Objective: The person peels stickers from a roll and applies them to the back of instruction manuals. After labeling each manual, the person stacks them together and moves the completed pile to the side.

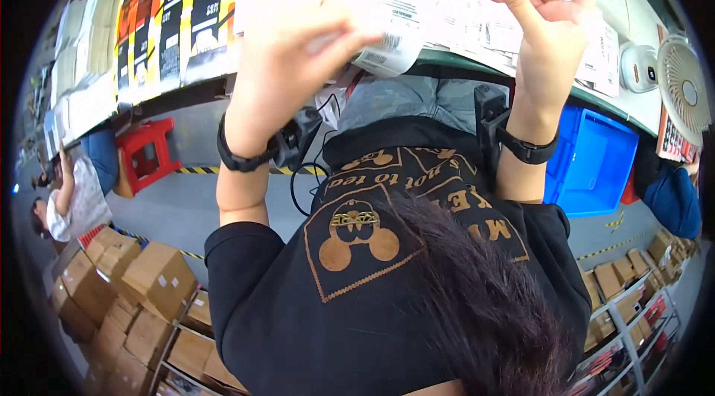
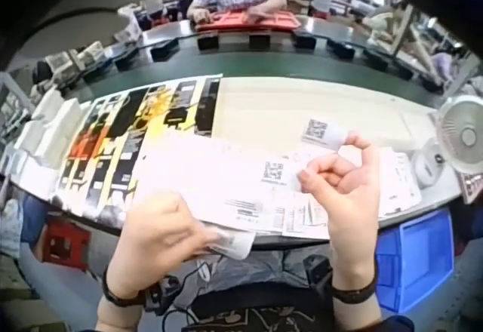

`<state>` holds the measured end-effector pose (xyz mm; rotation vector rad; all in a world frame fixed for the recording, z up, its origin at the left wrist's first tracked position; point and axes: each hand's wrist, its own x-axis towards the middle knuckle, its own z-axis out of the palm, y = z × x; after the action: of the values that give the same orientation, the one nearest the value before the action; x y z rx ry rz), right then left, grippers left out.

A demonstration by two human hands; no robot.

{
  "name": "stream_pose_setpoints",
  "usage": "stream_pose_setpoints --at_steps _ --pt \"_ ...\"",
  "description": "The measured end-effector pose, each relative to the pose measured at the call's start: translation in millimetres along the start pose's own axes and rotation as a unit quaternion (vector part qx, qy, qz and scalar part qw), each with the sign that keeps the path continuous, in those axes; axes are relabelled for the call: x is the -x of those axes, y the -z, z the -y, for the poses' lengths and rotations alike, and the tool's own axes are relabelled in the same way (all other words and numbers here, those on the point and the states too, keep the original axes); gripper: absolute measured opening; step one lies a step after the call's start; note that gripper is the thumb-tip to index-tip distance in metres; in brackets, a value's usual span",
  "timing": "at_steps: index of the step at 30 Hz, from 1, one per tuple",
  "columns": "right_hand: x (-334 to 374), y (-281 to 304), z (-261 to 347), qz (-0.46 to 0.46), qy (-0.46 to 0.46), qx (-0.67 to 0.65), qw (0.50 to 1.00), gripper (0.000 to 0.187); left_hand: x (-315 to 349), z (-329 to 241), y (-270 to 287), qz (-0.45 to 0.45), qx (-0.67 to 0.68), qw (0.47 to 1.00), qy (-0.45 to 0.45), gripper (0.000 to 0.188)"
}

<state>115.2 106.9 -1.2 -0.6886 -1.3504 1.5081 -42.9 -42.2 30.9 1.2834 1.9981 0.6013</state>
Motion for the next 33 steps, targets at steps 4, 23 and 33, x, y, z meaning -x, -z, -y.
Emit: stream_pose_setpoints --at_steps 4,23,33 --pt "-6 35 -39 0.066 0.017 0.076 0.995 0.056 -15 16 -16 -0.115 -0.165 0.950 -0.240 0.018" --pt "4 10 -70 0.070 -0.182 0.068 0.978 0.052 -20 53 -78 -0.101 -0.263 0.920 -0.273 0.023" --pt "4 13 -70 0.068 -0.160 0.082 0.981 0.055 -21 59 -68 -0.109 -0.148 0.944 -0.274 0.022"
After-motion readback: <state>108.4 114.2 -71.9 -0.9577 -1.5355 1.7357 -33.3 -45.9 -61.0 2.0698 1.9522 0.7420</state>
